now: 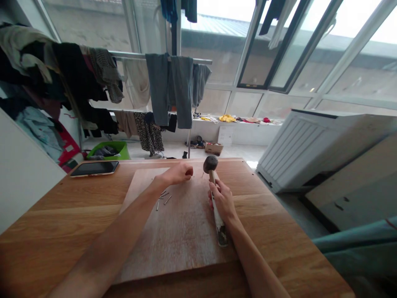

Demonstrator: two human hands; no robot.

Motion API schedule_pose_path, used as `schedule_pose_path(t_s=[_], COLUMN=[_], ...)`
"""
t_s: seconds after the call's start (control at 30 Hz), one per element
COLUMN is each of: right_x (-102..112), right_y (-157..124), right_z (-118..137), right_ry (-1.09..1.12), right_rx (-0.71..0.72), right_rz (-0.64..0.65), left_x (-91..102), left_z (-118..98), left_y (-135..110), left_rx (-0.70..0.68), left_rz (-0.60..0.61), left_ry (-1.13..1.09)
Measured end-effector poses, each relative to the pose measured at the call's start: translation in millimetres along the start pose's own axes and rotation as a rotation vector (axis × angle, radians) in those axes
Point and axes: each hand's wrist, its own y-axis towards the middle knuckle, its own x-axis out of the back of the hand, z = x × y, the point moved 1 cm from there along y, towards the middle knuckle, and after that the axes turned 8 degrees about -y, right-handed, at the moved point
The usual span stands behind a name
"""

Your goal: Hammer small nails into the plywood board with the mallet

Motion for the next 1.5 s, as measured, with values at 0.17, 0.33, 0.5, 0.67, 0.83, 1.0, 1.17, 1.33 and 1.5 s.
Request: schedule_pose_path(t_s=[0.17, 0.33, 0.5, 0.67, 0.83, 1.0, 1.17, 1.33, 1.5], right_x=[1, 0, -1, 0, -1, -1, -2, -4, -4], right_y=[1, 0, 0, -2, -3, -4, -6, -7, -7], right_z=[-3, -2, -2, -1, 2, 4, 6, 6, 6], right_ry=[0.023, 0.045, 0.047, 0.031, 0.028, 0.030, 0.080, 0.106, 0.102], right_rx=[0.012, 0.026, 0.031, 0.034, 0.031, 0.027, -0.011, 0.009, 0.016], right_rz=[0.001, 0.017, 0.024, 0.037, 0.056, 0.071, 0.120, 0.193, 0.196], left_x=[-9.7, -17.6, -26.5, -32.0, -39.4, -40.2, -39.1, -40.2, -39.6], left_z=[4, 3, 3, 8, 16, 22, 25, 26, 26], left_y=[2, 5, 8, 6, 8, 9, 9, 9, 8], left_rx=[-0.065, -0.100, -0.125, -0.127, -0.086, -0.077, -0.079, -0.086, -0.094], left_rz=[-0.044, -0.089, -0.123, -0.156, -0.196, -0.198, -0.228, -0.245, -0.256], left_ry=[-0.024, -0.052, -0.104, -0.186, -0.271, -0.335, -0.361, -0.371, -0.383])
